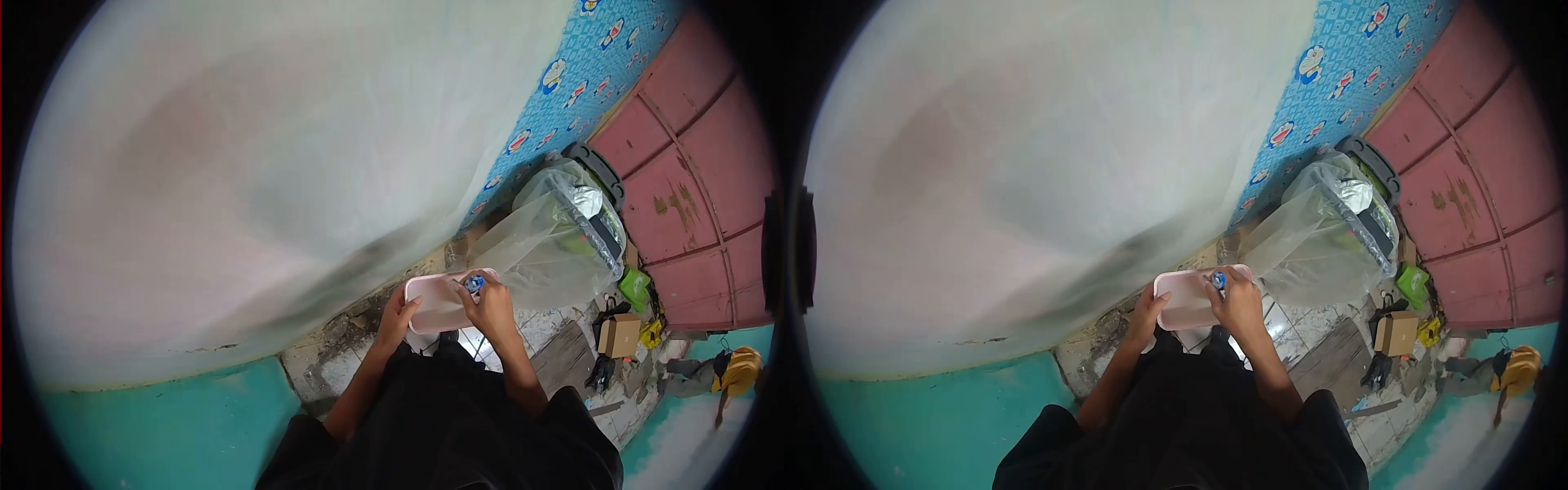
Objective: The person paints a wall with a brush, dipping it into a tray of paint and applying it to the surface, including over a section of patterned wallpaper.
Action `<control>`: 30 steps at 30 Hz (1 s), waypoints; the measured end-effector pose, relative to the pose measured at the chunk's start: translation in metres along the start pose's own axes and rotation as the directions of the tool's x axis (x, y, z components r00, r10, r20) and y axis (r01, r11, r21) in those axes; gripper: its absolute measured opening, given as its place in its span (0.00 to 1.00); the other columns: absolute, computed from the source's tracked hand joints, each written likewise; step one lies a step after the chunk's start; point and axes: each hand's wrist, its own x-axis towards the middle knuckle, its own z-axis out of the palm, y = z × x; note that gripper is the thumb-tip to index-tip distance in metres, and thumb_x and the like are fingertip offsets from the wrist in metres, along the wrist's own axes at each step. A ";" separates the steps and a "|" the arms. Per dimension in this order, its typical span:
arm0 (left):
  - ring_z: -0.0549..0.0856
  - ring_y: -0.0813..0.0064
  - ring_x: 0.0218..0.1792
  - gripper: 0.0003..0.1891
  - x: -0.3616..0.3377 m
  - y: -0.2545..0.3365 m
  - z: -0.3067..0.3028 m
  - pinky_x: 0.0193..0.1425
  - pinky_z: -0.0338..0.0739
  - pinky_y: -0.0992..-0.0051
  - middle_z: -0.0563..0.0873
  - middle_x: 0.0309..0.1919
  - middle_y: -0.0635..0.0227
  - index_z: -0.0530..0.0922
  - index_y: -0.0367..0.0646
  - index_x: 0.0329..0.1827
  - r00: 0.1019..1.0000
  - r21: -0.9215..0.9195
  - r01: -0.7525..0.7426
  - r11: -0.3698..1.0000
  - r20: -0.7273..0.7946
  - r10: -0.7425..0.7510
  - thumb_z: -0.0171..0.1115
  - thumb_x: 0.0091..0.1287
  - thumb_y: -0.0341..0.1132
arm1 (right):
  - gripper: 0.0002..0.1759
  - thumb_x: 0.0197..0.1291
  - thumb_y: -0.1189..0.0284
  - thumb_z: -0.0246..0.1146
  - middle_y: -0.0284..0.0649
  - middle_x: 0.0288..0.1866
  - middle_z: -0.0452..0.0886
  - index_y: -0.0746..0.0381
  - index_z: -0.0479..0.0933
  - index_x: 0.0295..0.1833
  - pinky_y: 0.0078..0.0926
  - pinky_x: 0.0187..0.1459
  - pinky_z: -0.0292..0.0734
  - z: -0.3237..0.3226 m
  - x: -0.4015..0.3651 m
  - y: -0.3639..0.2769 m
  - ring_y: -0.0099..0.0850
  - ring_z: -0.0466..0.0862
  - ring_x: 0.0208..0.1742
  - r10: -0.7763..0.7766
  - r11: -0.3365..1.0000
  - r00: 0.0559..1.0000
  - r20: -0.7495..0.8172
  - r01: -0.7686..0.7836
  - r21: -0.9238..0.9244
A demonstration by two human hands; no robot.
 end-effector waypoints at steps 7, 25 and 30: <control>0.79 0.77 0.53 0.23 0.009 0.010 -0.005 0.60 0.70 0.75 0.81 0.53 0.65 0.70 0.36 0.65 1.000 -0.023 -0.017 1.000 0.010 0.017 0.59 0.71 0.38 | 0.13 0.57 0.68 0.69 0.53 0.36 0.83 0.70 0.82 0.36 0.42 0.37 0.79 0.016 0.000 0.011 0.50 0.84 0.33 0.089 0.996 0.996 0.009 -0.090 0.028; 0.78 0.73 0.56 0.24 0.002 -0.032 -0.098 0.63 0.69 0.72 0.80 0.54 0.62 0.70 0.34 0.65 0.988 -0.047 0.053 0.998 -0.141 -0.059 0.55 0.70 0.39 | 0.13 0.62 0.73 0.68 0.40 0.36 0.82 0.68 0.76 0.47 0.23 0.35 0.84 0.068 -0.034 0.025 0.28 0.84 0.35 0.631 -0.011 0.686 0.363 -0.459 0.888; 0.77 0.70 0.57 0.25 0.011 -0.059 -0.138 0.65 0.68 0.71 0.79 0.56 0.61 0.69 0.33 0.65 0.990 -0.055 0.060 0.997 -0.128 -0.067 0.54 0.70 0.40 | 0.12 0.63 0.73 0.68 0.37 0.40 0.81 0.62 0.75 0.49 0.25 0.39 0.85 0.107 -0.039 0.038 0.28 0.84 0.41 0.671 -0.127 0.661 0.336 -0.344 0.930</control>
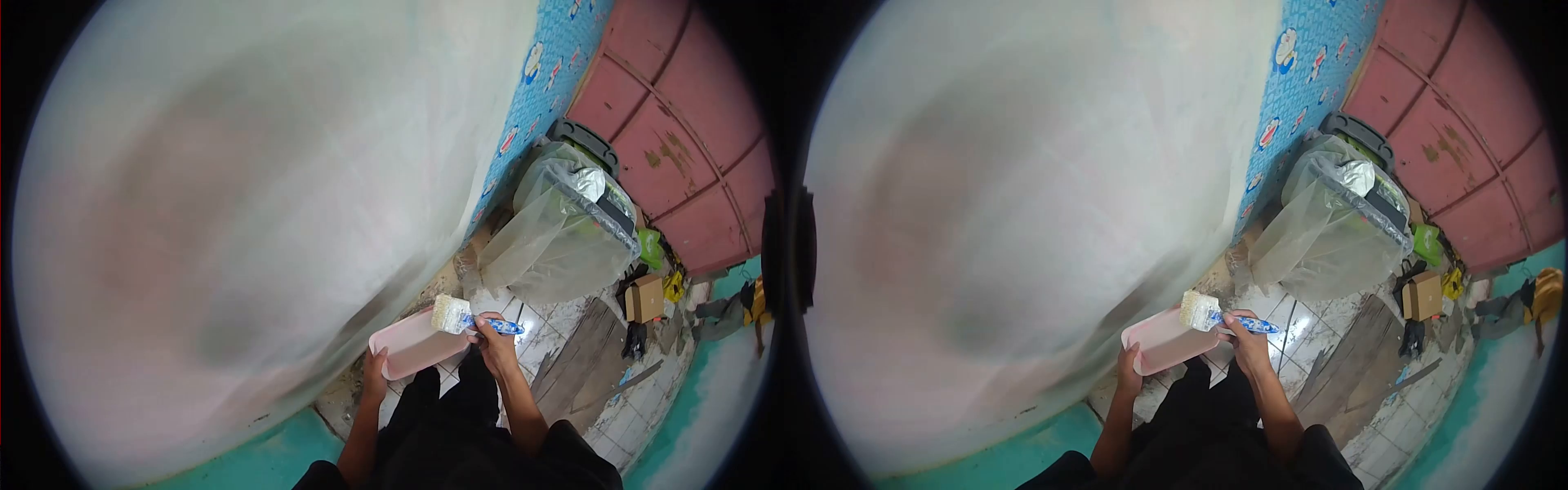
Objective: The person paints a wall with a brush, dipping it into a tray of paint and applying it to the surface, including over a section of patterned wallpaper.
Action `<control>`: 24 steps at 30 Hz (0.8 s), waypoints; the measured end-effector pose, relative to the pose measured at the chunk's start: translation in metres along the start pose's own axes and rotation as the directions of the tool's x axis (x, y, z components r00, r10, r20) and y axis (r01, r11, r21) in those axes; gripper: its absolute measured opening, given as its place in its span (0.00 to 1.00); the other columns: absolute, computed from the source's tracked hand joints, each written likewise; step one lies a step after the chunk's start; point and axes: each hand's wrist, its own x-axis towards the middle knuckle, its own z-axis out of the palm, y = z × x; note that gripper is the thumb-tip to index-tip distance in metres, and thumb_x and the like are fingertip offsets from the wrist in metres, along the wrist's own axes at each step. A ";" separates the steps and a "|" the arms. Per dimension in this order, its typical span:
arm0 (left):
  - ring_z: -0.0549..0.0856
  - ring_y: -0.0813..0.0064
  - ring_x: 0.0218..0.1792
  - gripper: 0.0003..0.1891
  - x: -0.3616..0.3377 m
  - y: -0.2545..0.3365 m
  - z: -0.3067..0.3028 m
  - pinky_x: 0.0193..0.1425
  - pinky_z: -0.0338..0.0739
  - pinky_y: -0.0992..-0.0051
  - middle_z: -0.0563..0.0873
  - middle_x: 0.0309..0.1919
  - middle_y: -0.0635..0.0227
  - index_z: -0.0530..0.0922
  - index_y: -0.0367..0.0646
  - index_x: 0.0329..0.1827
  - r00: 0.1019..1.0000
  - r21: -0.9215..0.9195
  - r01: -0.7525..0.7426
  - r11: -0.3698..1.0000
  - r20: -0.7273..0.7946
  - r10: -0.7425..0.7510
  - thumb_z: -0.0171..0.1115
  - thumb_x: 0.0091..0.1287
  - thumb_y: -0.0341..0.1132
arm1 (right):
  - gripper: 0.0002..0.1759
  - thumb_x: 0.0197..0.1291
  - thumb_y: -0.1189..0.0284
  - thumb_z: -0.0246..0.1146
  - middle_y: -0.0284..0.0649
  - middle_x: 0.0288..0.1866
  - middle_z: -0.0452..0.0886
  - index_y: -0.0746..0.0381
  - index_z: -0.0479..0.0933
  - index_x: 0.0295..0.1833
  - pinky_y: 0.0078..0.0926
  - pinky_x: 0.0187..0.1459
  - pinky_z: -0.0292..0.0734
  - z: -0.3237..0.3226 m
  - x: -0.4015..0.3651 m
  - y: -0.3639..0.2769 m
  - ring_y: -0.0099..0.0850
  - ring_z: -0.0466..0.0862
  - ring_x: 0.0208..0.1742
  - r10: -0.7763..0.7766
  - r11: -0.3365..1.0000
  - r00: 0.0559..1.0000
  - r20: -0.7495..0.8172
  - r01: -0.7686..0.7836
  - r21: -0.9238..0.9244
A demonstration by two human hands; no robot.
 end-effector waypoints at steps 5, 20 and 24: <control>0.76 0.68 0.59 0.25 0.022 -0.028 -0.029 0.66 0.66 0.69 0.78 0.57 0.60 0.69 0.32 0.65 1.000 -0.032 0.005 0.999 -0.012 -0.006 0.53 0.71 0.40 | 0.13 0.64 0.71 0.67 0.37 0.41 0.82 0.62 0.75 0.51 0.26 0.37 0.85 -0.011 0.029 0.024 0.28 0.85 0.42 -0.040 0.992 0.997 -0.060 0.047 0.121; 0.78 0.63 0.60 0.23 0.034 -0.029 -0.049 0.67 0.69 0.65 0.77 0.58 0.57 0.70 0.33 0.64 0.985 0.146 0.168 0.975 0.004 -0.170 0.45 0.76 0.42 | 0.12 0.67 0.66 0.65 0.34 0.46 0.82 0.57 0.76 0.53 0.25 0.47 0.84 -0.079 0.279 0.182 0.26 0.83 0.48 -0.012 0.863 1.000 0.009 0.006 0.505; 0.77 0.62 0.61 0.24 0.039 -0.064 -0.077 0.68 0.68 0.66 0.76 0.59 0.56 0.67 0.33 0.66 1.000 0.433 0.011 0.901 -0.026 0.001 0.46 0.76 0.42 | 0.09 0.66 0.68 0.66 0.33 0.42 0.84 0.57 0.77 0.48 0.23 0.39 0.85 -0.062 0.297 0.195 0.25 0.85 0.41 -0.005 0.845 0.994 -0.109 0.062 0.532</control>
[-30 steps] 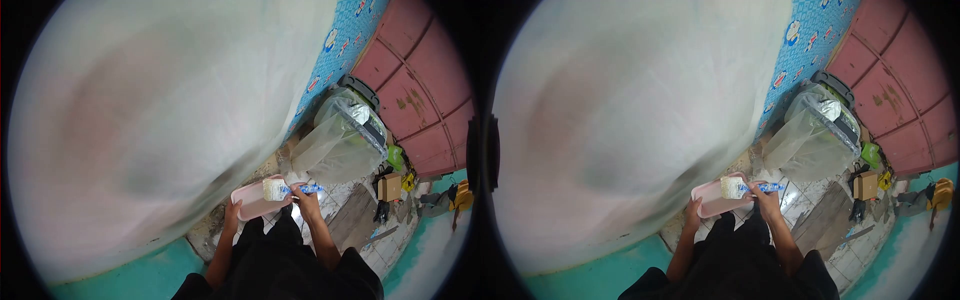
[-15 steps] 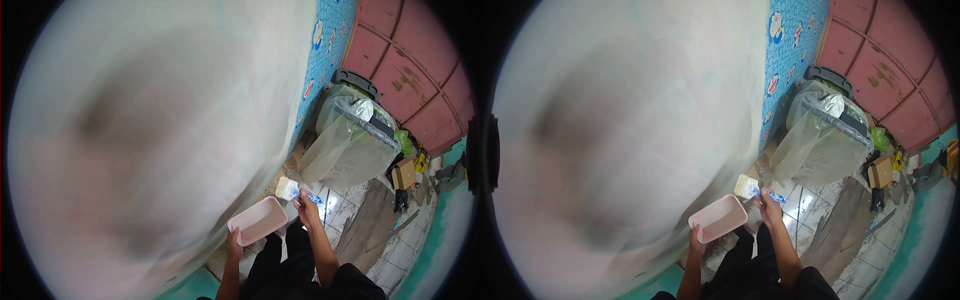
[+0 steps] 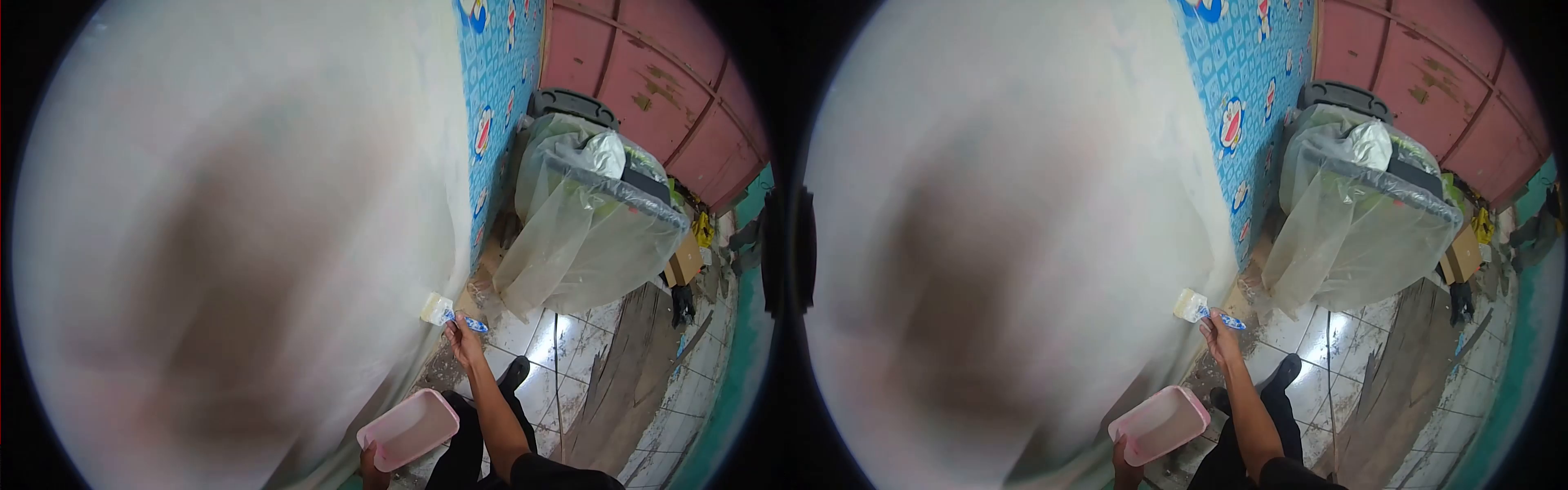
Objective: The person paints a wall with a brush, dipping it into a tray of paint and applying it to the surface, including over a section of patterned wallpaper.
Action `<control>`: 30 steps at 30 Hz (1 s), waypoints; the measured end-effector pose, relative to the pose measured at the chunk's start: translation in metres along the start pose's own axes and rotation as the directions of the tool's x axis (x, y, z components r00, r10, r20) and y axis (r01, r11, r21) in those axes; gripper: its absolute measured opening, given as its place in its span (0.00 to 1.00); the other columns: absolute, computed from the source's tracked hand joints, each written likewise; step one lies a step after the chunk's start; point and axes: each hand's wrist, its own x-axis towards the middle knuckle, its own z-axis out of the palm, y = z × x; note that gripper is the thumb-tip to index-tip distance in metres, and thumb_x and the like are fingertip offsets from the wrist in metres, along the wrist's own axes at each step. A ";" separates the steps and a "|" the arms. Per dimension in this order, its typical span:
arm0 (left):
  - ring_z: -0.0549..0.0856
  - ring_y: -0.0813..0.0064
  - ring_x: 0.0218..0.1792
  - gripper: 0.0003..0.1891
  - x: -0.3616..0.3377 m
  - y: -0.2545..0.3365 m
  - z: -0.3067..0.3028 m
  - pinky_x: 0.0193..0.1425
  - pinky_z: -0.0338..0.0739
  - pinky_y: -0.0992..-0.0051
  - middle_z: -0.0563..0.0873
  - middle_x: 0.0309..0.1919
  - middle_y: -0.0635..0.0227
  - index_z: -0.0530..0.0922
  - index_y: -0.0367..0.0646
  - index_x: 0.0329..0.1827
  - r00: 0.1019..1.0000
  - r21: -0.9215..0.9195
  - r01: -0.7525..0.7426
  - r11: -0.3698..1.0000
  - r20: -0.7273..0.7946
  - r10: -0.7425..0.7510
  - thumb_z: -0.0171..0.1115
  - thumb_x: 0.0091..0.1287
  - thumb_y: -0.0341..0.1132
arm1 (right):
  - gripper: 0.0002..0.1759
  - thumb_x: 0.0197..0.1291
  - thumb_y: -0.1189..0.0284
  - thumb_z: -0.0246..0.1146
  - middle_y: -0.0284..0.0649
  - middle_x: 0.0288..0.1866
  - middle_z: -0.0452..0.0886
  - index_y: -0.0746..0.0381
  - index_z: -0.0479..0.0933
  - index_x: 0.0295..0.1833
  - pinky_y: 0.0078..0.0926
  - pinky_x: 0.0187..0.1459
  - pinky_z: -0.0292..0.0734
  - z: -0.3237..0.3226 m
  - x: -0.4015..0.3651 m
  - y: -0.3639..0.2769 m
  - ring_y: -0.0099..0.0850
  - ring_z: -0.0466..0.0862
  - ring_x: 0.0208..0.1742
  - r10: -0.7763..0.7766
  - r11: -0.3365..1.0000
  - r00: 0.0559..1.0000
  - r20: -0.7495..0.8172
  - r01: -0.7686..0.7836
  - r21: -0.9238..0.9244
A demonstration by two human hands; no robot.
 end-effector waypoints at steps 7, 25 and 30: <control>0.77 0.59 0.61 0.27 0.016 -0.103 -0.040 0.62 0.76 0.60 0.77 0.61 0.55 0.68 0.37 0.69 0.910 -0.438 0.364 0.822 -0.019 -0.414 0.54 0.74 0.47 | 0.14 0.65 0.67 0.67 0.32 0.47 0.82 0.55 0.76 0.54 0.23 0.41 0.83 -0.097 0.078 0.034 0.25 0.83 0.46 -0.005 0.999 0.994 -0.105 0.000 -0.046; 0.68 0.52 0.70 0.38 0.000 -0.100 -0.023 0.68 0.68 0.51 0.68 0.71 0.53 0.65 0.40 0.73 0.855 -0.483 0.483 0.730 0.080 -0.513 0.56 0.67 0.57 | 0.04 0.62 0.76 0.67 0.39 0.39 0.84 0.65 0.81 0.41 0.27 0.37 0.85 -0.150 0.132 0.087 0.27 0.85 0.38 -0.371 0.870 0.882 -0.292 0.221 -0.440; 0.66 0.52 0.71 0.39 -0.009 -0.063 -0.033 0.70 0.66 0.51 0.67 0.72 0.54 0.62 0.40 0.75 0.871 -0.414 0.479 0.774 0.118 -0.476 0.55 0.67 0.58 | 0.06 0.64 0.76 0.66 0.41 0.39 0.84 0.69 0.80 0.40 0.26 0.40 0.85 -0.039 0.032 0.046 0.25 0.84 0.38 -0.530 0.743 0.845 -0.071 0.422 -0.519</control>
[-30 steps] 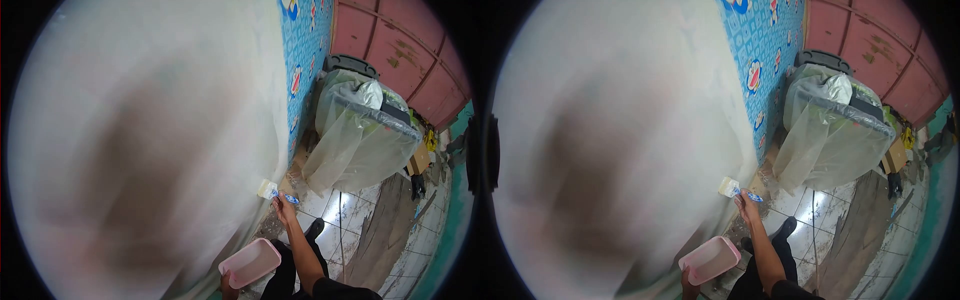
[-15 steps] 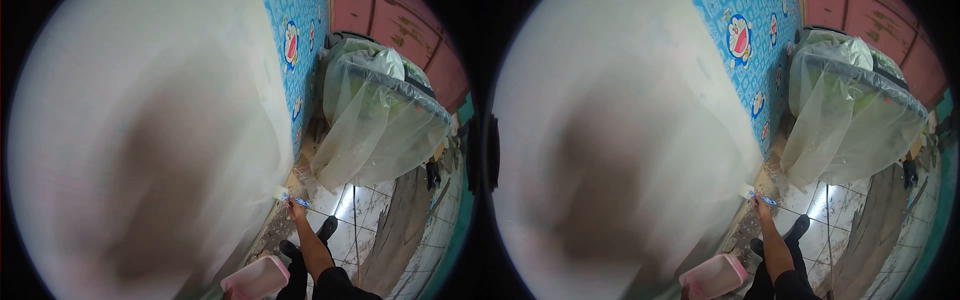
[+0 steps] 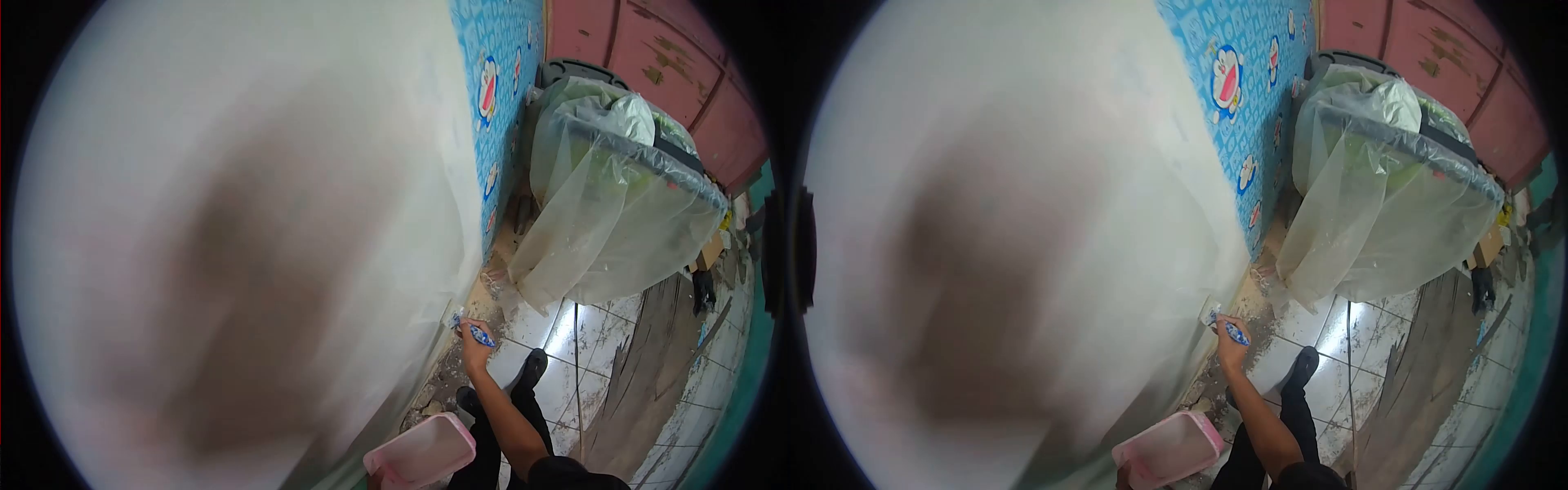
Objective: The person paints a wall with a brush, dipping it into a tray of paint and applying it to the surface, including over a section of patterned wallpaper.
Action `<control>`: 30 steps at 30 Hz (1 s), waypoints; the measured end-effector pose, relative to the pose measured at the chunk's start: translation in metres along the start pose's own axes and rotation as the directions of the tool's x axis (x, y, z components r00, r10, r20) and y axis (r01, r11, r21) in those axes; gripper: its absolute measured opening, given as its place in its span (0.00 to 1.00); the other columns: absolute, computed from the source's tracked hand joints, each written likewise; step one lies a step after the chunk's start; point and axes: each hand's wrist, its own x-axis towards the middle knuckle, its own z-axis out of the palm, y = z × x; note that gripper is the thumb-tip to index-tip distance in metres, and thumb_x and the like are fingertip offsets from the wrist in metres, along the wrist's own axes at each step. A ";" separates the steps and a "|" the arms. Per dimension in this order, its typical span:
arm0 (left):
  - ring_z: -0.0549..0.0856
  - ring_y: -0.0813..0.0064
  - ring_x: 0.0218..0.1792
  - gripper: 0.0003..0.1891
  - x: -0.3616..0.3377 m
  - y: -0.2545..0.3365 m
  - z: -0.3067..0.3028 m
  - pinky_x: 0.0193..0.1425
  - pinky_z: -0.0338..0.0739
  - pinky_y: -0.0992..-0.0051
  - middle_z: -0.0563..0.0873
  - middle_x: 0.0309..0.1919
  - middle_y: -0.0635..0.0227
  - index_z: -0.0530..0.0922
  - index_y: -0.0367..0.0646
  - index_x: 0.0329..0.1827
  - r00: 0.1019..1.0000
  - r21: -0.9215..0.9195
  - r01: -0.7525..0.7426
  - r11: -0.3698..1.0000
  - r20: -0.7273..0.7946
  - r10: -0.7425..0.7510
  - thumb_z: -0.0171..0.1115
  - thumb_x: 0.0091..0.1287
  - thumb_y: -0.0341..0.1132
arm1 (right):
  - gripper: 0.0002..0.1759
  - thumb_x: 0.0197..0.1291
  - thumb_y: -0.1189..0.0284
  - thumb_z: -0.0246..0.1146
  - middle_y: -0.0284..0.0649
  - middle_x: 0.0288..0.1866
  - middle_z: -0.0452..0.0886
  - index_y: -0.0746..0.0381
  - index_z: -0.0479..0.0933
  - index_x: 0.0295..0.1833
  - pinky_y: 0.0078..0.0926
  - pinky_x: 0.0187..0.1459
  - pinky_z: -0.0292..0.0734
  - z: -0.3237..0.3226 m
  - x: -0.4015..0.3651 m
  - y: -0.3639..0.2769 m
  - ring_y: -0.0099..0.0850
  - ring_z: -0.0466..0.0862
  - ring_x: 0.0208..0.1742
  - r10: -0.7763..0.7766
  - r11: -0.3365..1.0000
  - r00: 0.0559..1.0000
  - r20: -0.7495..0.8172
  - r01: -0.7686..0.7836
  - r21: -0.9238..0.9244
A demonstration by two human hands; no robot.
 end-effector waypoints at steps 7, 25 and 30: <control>0.67 0.52 0.70 0.40 -0.075 0.066 0.033 0.70 0.65 0.50 0.66 0.71 0.53 0.60 0.40 0.76 0.982 -0.041 -0.156 0.987 0.103 0.160 0.56 0.67 0.57 | 0.07 0.65 0.75 0.66 0.42 0.38 0.82 0.70 0.78 0.39 0.23 0.42 0.84 0.065 -0.090 -0.197 0.25 0.84 0.37 -0.083 0.996 0.992 0.093 0.084 -0.010; 0.68 0.55 0.70 0.35 -0.032 0.010 -0.030 0.71 0.65 0.54 0.66 0.72 0.55 0.61 0.40 0.75 0.977 0.117 -0.203 0.972 0.090 0.193 0.50 0.72 0.55 | 0.10 0.66 0.72 0.64 0.37 0.46 0.81 0.62 0.76 0.50 0.28 0.50 0.82 -0.040 0.006 0.065 0.28 0.82 0.46 0.367 0.826 0.918 0.153 -0.397 0.400; 0.65 0.54 0.72 0.38 -0.025 0.006 -0.021 0.72 0.62 0.51 0.63 0.75 0.56 0.59 0.44 0.77 0.997 -0.062 -0.063 0.996 0.033 0.065 0.52 0.71 0.58 | 0.08 0.65 0.74 0.65 0.38 0.38 0.82 0.63 0.76 0.47 0.26 0.41 0.83 -0.067 0.048 0.135 0.29 0.83 0.35 0.355 0.882 0.934 0.039 -0.348 0.317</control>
